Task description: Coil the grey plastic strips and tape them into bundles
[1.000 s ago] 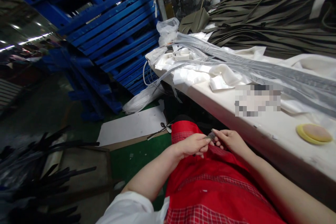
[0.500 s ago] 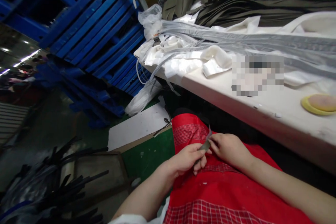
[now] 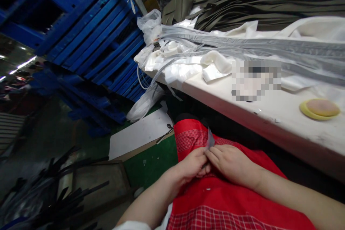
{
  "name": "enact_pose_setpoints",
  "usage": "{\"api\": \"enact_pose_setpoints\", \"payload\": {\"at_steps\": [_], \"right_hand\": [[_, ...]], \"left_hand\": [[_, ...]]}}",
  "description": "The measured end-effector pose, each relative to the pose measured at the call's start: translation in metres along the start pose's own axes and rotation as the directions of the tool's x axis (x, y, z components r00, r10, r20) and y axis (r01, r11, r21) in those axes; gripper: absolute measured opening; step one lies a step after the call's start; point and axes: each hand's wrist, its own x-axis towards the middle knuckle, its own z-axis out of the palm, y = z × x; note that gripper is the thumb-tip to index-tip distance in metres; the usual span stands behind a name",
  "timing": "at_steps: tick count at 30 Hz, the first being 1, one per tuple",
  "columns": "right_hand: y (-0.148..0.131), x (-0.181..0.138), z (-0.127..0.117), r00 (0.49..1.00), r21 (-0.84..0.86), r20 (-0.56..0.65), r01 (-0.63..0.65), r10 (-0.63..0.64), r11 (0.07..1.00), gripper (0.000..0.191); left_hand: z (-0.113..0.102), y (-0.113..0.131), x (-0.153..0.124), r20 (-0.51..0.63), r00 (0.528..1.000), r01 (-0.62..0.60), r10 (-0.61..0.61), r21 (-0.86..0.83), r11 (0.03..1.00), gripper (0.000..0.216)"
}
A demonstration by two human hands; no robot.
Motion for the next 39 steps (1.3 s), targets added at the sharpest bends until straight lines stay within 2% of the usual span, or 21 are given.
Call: {"api": "enact_pose_setpoints", "payload": {"at_steps": [5,9,11,14,16,17,20,21,24,26,27,29,30,31,32,33,34,35,36,37,39], "right_hand": [[0.007,-0.002,-0.004,0.998,0.092,0.0,-0.055,0.055,0.994,0.019],[0.012,-0.001,-0.005,0.985,0.217,-0.062,-0.143,0.16,0.966,0.021],[0.014,-0.001,-0.007,0.976,0.309,-0.063,-0.182,0.211,0.934,0.023],[0.021,-0.004,-0.009,0.96,0.475,-0.046,-0.223,0.277,0.851,0.021],[0.03,-0.008,-0.006,0.939,0.554,-0.054,-0.254,0.339,0.793,0.02],[0.035,-0.01,-0.002,0.929,0.573,-0.051,-0.273,0.367,0.772,0.029],[0.051,-0.015,0.015,0.905,0.612,0.047,-0.36,0.422,0.704,0.058],[0.055,-0.016,0.02,0.897,0.631,0.105,-0.394,0.429,0.668,0.057],[0.064,-0.015,0.032,0.876,0.715,0.234,-0.448,0.421,0.537,0.039],[0.064,-0.012,0.034,0.872,0.766,0.294,-0.46,0.391,0.449,0.034],[0.061,-0.01,0.033,0.868,0.785,0.333,-0.472,0.369,0.402,0.037],[0.049,-0.006,0.027,0.853,0.801,0.426,-0.51,0.3,0.312,0.045],[0.041,-0.004,0.021,0.849,0.807,0.462,-0.523,0.256,0.275,0.047],[0.033,-0.002,0.012,0.85,0.817,0.48,-0.524,0.218,0.242,0.047],[0.025,0.0,0.001,0.857,0.831,0.479,-0.513,0.191,0.214,0.046],[0.019,0.002,-0.012,0.867,0.847,0.464,-0.494,0.183,0.196,0.044],[0.016,0.004,-0.026,0.877,0.862,0.438,-0.472,0.196,0.187,0.042],[0.016,0.007,-0.04,0.883,0.874,0.407,-0.45,0.233,0.181,0.041],[0.021,0.011,-0.054,0.88,0.884,0.376,-0.435,0.291,0.173,0.04],[0.028,0.015,-0.065,0.866,0.893,0.343,-0.421,0.365,0.159,0.039],[0.052,0.024,-0.076,0.809,0.91,0.289,-0.399,0.512,0.115,0.039]], "left_hand": [[0.0,-0.001,0.002,-0.01,0.997,-0.073,0.073,-0.101,0.992,0.022],[0.005,0.001,0.005,-0.024,0.996,-0.093,0.09,-0.217,0.972,0.044],[0.007,0.004,0.006,-0.055,0.995,-0.091,0.082,-0.207,0.974,0.053],[0.007,0.009,0.007,-0.127,0.989,-0.103,0.081,-0.176,0.979,0.05],[0.003,0.013,0.007,-0.09,0.994,-0.087,0.067,-0.247,0.965,0.041],[0.001,0.014,0.006,-0.046,0.997,-0.076,0.065,-0.297,0.952,0.037],[-0.001,0.021,0.003,0.109,0.991,-0.026,0.079,-0.423,0.906,0.03],[-0.001,0.024,0.001,0.158,0.983,-0.009,0.09,-0.45,0.893,0.029],[0.002,0.036,-0.006,0.264,0.954,0.01,0.144,-0.505,0.863,0.025],[0.002,0.048,-0.01,0.251,0.943,-0.05,0.22,-0.547,0.836,0.026],[0.0,0.055,-0.01,0.208,0.937,-0.115,0.279,-0.571,0.813,0.029],[-0.008,0.07,-0.007,0.036,0.901,-0.332,0.432,-0.584,0.741,0.035],[-0.013,0.076,-0.004,-0.09,0.849,-0.481,0.521,-0.541,0.69,0.035],[-0.019,0.081,0.001,-0.221,0.764,-0.633,0.606,-0.438,0.638,0.033],[-0.025,0.085,0.006,-0.327,0.655,-0.755,0.681,-0.268,0.598,0.03],[-0.03,0.086,0.011,-0.376,0.543,-0.821,0.751,-0.05,0.569,0.027],[-0.033,0.086,0.015,-0.355,0.46,-0.819,0.814,0.183,0.543,0.026],[-0.033,0.083,0.017,-0.283,0.426,-0.766,0.859,0.393,0.509,0.025],[-0.032,0.079,0.019,-0.187,0.444,-0.688,0.877,0.556,0.466,0.026],[-0.028,0.073,0.018,-0.09,0.49,-0.621,0.867,0.662,0.42,0.027],[-0.016,0.063,0.015,0.044,0.584,-0.568,0.811,0.736,0.369,0.03]]}}
